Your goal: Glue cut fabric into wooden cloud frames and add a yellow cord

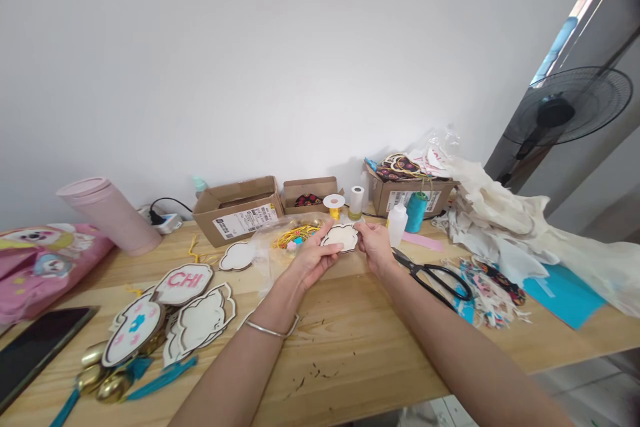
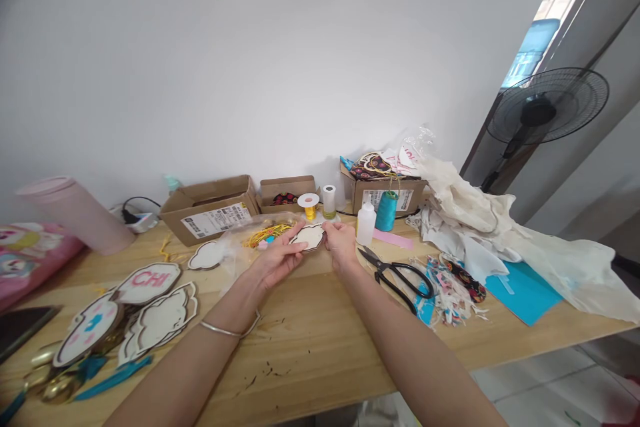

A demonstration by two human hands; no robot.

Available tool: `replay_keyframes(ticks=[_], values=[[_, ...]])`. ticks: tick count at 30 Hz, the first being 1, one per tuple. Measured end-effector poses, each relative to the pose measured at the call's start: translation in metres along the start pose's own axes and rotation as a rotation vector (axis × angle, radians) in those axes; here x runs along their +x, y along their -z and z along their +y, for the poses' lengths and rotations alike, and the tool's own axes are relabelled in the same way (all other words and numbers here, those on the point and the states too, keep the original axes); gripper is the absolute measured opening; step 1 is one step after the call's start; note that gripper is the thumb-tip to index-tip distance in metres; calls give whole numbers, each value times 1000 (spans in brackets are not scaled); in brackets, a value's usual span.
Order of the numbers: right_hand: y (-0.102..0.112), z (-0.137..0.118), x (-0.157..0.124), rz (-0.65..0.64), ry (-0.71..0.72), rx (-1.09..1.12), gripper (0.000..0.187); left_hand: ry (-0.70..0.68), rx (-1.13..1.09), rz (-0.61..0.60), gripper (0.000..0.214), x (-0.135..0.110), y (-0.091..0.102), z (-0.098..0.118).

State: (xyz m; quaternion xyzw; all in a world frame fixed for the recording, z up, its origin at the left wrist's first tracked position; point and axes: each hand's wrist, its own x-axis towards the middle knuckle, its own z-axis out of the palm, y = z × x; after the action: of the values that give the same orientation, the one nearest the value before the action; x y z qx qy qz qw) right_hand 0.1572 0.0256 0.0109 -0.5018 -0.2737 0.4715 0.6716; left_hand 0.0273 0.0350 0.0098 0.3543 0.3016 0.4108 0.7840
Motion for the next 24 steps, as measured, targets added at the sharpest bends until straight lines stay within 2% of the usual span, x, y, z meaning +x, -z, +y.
replay_keyframes(ticks=[6, 10, 12, 15, 19, 24], values=[[4, 4, 4, 20, -50, -40, 25, 112, -84, 69, 69, 1, -1, -1], [6, 9, 7, 2, -26, -36, 25, 110, -72, 73, 71, 2, -1, -3], [6, 11, 8, -22, 6, -22, 24, 61, -20, 75, 75, 1, -3, -2], [8, 11, 11, -77, 71, 11, 23, -113, 221, 92, 82, -2, -8, 0], [12, 9, 16, -182, 160, 38, 25, -447, 675, 77, 87, -6, -15, 3], [18, 4, 18, -349, 244, 39, 28, -803, 1258, 87, 70, -10, -14, 0]])
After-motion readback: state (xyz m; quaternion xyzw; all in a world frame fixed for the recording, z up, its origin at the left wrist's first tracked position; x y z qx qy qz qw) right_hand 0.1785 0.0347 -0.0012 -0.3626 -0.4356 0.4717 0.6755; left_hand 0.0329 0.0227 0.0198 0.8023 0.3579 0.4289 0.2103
